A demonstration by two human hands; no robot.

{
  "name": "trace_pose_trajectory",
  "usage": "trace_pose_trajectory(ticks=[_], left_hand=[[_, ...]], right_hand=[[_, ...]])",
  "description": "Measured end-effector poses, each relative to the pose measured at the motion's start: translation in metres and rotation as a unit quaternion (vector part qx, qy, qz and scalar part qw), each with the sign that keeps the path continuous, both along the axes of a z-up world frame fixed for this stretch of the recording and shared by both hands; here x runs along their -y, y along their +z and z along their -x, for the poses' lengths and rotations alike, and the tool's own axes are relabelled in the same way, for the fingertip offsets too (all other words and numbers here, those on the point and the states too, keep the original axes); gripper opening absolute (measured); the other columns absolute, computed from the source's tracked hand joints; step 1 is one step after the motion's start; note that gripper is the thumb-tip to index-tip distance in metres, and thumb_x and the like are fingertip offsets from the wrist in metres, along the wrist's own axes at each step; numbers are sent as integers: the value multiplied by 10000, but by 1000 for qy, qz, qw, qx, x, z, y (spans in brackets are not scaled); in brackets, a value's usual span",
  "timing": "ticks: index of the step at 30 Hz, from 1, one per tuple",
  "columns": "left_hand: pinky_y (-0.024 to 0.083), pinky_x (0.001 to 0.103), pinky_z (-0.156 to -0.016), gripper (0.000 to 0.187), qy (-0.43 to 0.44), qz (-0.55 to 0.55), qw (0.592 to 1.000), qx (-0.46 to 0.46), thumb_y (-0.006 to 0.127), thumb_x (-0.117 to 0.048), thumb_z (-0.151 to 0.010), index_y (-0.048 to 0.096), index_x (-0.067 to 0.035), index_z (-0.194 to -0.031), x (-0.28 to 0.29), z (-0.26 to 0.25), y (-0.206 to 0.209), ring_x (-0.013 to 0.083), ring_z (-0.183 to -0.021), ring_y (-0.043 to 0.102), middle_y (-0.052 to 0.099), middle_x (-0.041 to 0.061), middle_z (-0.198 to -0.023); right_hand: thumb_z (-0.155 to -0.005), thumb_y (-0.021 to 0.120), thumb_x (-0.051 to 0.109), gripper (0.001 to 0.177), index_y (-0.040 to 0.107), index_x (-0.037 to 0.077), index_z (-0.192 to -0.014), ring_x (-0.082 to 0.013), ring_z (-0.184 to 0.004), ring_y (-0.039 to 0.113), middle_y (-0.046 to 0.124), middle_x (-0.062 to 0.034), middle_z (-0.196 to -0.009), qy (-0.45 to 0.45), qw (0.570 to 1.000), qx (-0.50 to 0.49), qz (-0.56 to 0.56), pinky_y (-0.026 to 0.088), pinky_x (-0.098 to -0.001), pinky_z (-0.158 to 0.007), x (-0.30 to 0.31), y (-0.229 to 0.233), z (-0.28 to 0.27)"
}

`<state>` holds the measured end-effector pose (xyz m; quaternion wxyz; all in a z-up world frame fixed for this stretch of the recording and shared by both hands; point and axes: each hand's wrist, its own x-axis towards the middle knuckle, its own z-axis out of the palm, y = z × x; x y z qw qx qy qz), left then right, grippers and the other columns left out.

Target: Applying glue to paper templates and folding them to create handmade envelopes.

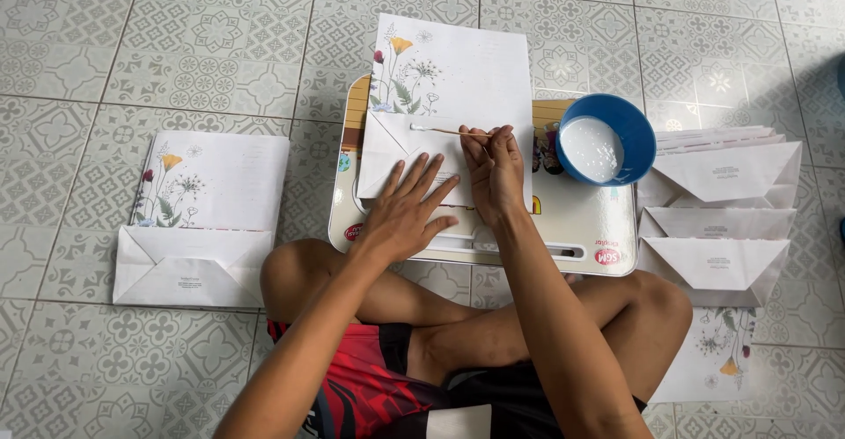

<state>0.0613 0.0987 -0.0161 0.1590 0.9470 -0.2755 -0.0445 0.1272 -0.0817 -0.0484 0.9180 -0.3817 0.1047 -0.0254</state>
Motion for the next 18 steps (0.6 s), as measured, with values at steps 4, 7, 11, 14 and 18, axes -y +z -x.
trace_pose_trajectory(ticks=[4, 7, 11, 14, 18], left_hand=[[27, 544, -1253, 680, 4, -12, 1000, 15, 300, -658, -1016, 355, -270, -1572, -26, 2, -10, 329, -1564, 117, 209, 134, -1682], [41, 570, -1241, 646, 25, -21, 999, 16, 274, -608, -1040, 316, -274, -1591, -38, 5, -6, 347, -1557, 112, 195, 147, -1681], [31, 554, -1247, 737, 62, -30, 997, 38, 280, -620, -1037, 316, -136, -1592, -20, 15, -2, 387, -1556, 87, 168, 247, -1663], [39, 536, -1252, 789, 78, -23, 996, 27, 338, -614, -1025, 325, -47, -1574, 7, 28, -3, 408, -1550, 98, 161, 294, -1649], [29, 531, -1255, 743, 74, 8, 997, -7, 340, -547, -1039, 327, -17, -1559, 43, 38, 3, 409, -1548, 96, 156, 312, -1638]], right_hand=[[-1024, 519, 464, 342, 547, 124, -1059, -315, -1168, 710, 754, -98, -1057, 18, 1000, 19, 0, 508, -475, -1136, 2, -7, 2], [-1029, 522, 455, 341, 556, 115, -1047, -305, -1161, 716, 768, -89, -1044, 7, 1000, 16, 6, 512, -467, -1138, 1, -5, 6], [-1018, 519, 468, 349, 554, 124, -1058, -306, -1170, 709, 771, -87, -1058, 14, 999, 35, -5, 501, -477, -1146, 2, -5, 3], [-1012, 524, 469, 344, 557, 129, -1050, -302, -1152, 719, 780, -86, -1049, 17, 999, 30, -19, 502, -479, -1146, 3, -5, 3], [-1000, 533, 481, 347, 560, 137, -1037, -286, -1131, 730, 785, -74, -1032, 15, 999, 33, -25, 508, -482, -1140, 2, -7, 4]])
